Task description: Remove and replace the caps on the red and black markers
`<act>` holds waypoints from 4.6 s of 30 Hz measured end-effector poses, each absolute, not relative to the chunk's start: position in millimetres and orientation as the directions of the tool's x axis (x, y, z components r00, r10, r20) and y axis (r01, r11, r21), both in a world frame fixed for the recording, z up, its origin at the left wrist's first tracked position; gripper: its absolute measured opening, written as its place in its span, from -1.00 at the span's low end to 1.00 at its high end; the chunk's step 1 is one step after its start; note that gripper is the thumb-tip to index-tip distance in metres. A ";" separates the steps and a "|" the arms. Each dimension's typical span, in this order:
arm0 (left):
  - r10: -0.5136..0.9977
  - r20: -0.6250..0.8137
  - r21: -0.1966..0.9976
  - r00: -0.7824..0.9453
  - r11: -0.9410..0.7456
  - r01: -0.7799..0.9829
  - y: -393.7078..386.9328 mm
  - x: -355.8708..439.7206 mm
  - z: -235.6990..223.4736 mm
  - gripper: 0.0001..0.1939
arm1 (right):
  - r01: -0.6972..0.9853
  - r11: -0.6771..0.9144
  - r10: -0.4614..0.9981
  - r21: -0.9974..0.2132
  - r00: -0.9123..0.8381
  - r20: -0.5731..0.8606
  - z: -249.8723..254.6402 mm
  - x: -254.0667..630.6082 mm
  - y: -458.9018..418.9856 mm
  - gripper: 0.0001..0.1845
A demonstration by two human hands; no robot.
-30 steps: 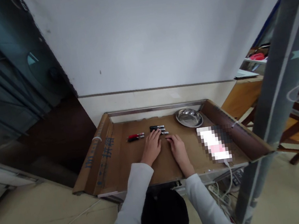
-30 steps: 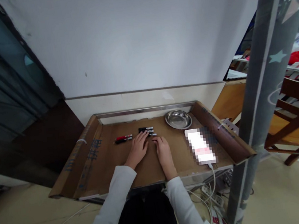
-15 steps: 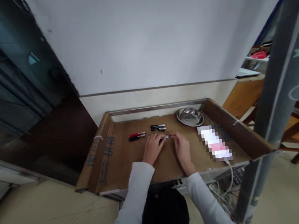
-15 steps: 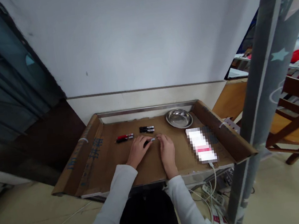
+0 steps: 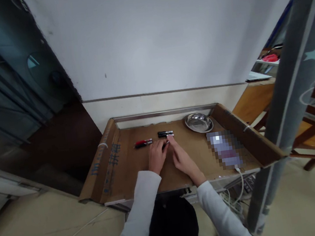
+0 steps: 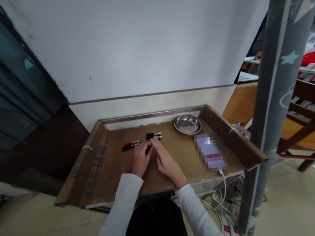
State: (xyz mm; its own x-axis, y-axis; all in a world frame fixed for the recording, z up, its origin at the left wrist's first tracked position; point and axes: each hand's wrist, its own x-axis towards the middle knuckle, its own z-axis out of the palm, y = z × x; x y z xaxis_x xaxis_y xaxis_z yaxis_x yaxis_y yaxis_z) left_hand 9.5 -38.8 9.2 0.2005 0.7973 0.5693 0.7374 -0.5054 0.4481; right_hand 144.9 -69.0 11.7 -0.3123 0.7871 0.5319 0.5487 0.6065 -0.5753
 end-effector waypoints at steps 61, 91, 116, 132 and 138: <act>0.853 0.504 0.638 0.136 -0.474 0.608 -10.0 22.2 1.7 -0.84 | 0.879 0.290 0.845 -0.379 -0.049 0.533 -1.8 159.9 -25.4 -0.73; 0.832 0.450 0.299 0.324 -0.482 0.823 -17.1 26.3 2.6 -0.75 | 0.936 0.095 0.840 -0.338 0.107 0.532 -2.4 171.0 -42.2 -0.71; 0.862 0.420 0.498 -0.284 0.042 0.866 -34.7 -15.5 -7.8 -0.77 | 0.950 0.128 0.881 -0.284 0.023 0.473 2.1 158.5 -30.9 -0.70; 0.885 0.455 0.287 0.100 -0.253 0.924 -3.3 33.9 2.0 -0.75 | 0.974 0.113 0.895 -0.194 -0.015 0.446 0.5 148.6 -17.3 -0.76; 0.889 0.441 0.249 0.125 -0.256 0.934 -2.0 32.7 1.8 -0.78 | 0.979 0.078 0.894 -0.188 0.015 0.449 -0.5 148.2 -19.3 -0.73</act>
